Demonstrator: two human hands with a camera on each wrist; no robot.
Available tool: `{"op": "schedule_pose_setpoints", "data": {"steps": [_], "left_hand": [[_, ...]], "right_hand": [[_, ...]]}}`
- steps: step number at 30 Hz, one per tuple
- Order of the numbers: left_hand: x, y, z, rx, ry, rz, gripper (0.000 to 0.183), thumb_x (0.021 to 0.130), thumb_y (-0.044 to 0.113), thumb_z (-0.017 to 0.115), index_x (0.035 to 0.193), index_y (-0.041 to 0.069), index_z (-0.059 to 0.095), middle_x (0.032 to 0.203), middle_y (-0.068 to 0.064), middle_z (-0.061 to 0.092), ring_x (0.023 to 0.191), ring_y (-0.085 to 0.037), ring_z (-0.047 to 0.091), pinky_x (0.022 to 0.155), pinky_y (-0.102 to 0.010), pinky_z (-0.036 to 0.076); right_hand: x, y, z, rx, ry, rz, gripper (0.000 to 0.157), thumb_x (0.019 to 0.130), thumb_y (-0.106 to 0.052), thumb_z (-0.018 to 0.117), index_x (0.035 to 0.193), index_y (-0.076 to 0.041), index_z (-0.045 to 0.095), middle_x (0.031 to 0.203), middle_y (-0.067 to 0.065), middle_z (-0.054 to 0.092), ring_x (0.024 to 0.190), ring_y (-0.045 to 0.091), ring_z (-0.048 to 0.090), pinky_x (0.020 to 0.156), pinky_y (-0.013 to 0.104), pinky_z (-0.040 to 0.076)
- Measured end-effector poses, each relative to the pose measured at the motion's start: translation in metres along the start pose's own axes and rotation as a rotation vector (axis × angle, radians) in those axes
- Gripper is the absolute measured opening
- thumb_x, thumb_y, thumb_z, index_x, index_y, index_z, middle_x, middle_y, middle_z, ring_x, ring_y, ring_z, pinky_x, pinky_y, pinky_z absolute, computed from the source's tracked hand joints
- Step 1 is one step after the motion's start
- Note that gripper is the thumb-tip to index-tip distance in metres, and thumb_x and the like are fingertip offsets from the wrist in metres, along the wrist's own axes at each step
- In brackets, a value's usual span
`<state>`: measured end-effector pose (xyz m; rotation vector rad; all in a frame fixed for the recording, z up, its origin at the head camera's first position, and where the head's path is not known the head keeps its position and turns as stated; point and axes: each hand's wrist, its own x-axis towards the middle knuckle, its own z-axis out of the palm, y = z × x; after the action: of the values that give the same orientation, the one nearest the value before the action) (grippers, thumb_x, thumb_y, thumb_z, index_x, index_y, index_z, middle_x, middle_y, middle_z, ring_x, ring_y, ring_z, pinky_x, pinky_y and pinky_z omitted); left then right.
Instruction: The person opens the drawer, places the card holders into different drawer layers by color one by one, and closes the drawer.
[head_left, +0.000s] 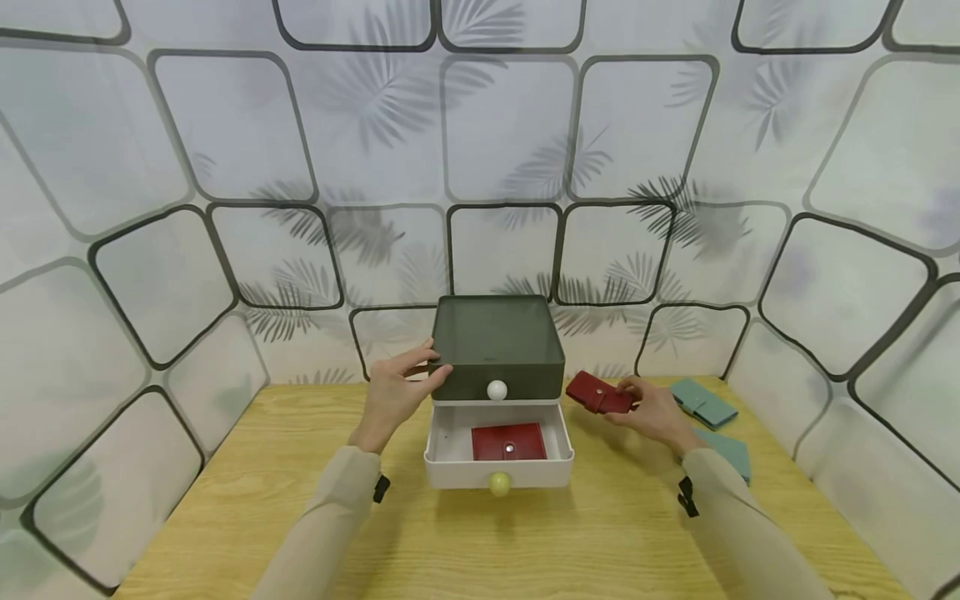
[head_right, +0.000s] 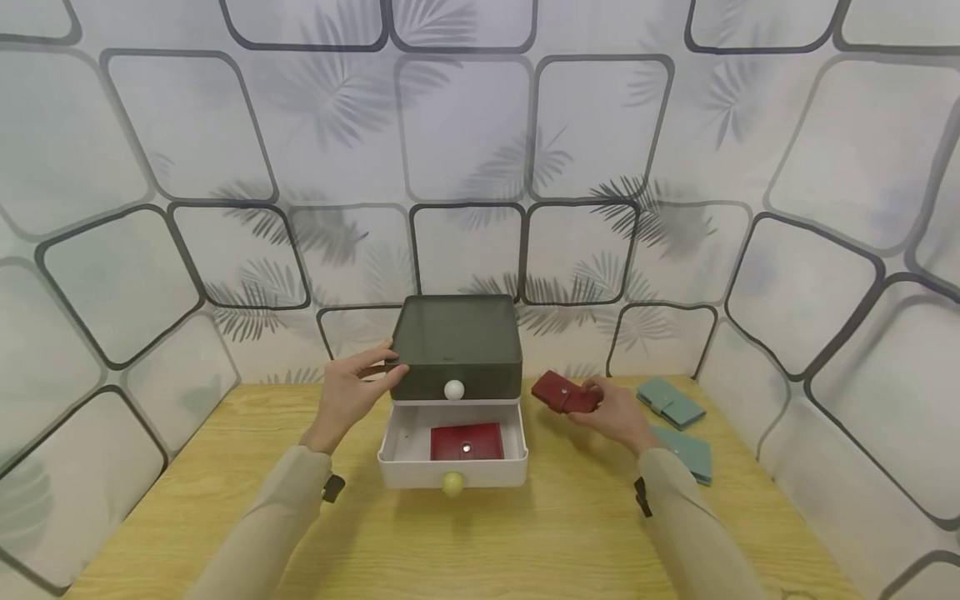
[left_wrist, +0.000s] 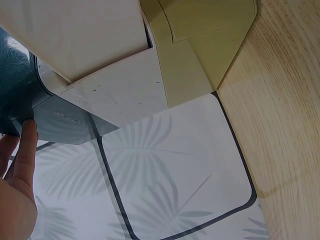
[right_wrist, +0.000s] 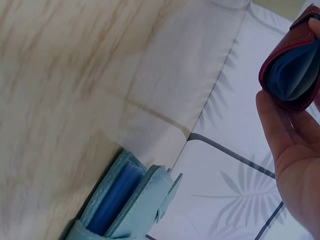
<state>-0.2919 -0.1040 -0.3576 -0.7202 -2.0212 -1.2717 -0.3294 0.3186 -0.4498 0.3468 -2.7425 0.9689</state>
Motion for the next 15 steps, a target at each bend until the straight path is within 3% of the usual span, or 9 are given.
{"op": "schedule_pose_setpoints", "data": {"steps": [15], "left_hand": [[0.0, -0.002, 0.001, -0.007, -0.003, -0.017, 0.021, 0.08, 0.0, 0.079, 0.099, -0.008, 0.074, 0.119, -0.029, 0.065, 0.104, -0.039, 0.068, 0.077, -0.043, 0.063]], "right_hand": [[-0.011, -0.003, -0.011, 0.006, 0.021, -0.038, 0.044, 0.078, -0.033, 0.084, 0.109, -0.012, 0.062, 0.101, 0.01, 0.072, 0.096, 0.031, 0.069, 0.069, 0.03, 0.054]]}}
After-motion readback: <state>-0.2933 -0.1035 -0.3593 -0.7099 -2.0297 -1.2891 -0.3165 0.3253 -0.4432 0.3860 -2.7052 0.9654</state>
